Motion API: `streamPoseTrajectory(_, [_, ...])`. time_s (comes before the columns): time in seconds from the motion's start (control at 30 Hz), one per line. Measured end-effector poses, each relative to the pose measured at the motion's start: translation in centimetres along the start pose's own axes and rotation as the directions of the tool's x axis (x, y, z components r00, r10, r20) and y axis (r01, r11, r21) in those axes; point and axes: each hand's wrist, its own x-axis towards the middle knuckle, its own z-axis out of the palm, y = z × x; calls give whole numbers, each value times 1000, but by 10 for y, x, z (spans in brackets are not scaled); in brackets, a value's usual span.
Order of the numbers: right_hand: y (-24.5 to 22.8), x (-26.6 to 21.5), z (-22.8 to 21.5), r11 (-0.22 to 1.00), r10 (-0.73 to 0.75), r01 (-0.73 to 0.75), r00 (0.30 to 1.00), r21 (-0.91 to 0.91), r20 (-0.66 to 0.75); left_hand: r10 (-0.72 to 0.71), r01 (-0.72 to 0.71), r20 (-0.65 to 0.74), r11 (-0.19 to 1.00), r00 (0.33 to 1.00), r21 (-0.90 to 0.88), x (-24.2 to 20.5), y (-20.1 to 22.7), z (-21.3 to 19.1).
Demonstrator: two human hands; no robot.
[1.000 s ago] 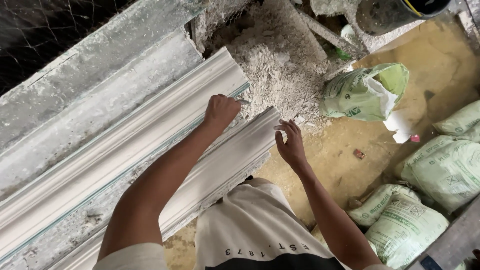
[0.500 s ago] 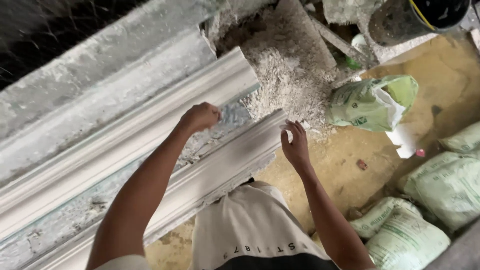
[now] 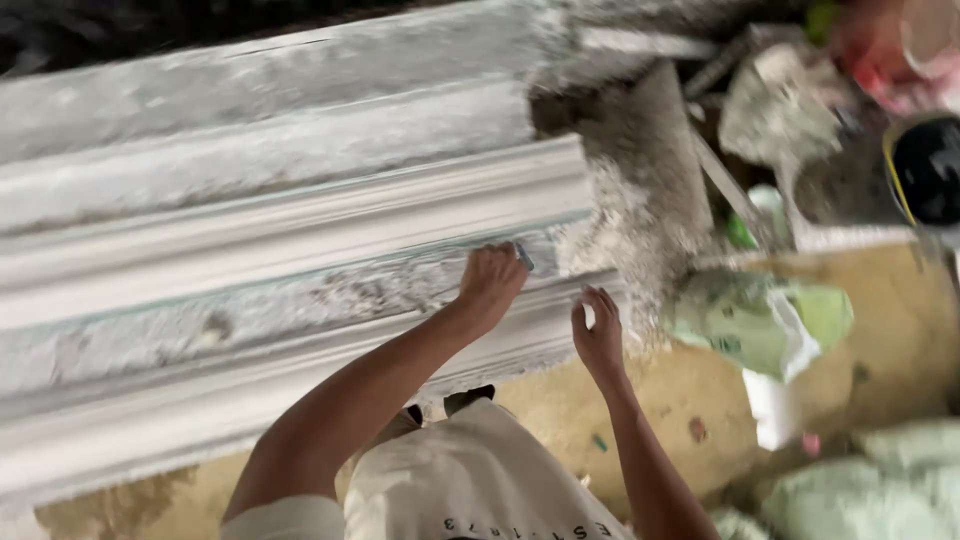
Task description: The person uses a sanding block to smooth the surface of long, white decorative moldings. They repeatedly rub the sanding block along the length of the moldings, which are stacked on a workbench, while holding the pieces steady with their other hand.
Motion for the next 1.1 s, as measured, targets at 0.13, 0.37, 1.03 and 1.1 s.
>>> streamPoseTrajectory(0.13, [-21,-2,27,997,-72,68,991,37,117,-155,89,-274,967,949,-238,-98,-44,-39])
streamPoseTrajectory(0.37, [-158,-13,121,994,12,-56,917,99,398,-767,101,-280,407,578,-908,-310,-40,68])
streamPoseTrajectory(1.03, [-737,-297,434,728,-685,78,68,681,725,-799,-143,155,-88,-581,-986,-868,-93,281])
streamPoseTrajectory(1.1, [-739,-306,482,681,-725,-30,109,732,680,-753,-501,505,-270,-423,-822,-874,-116,286])
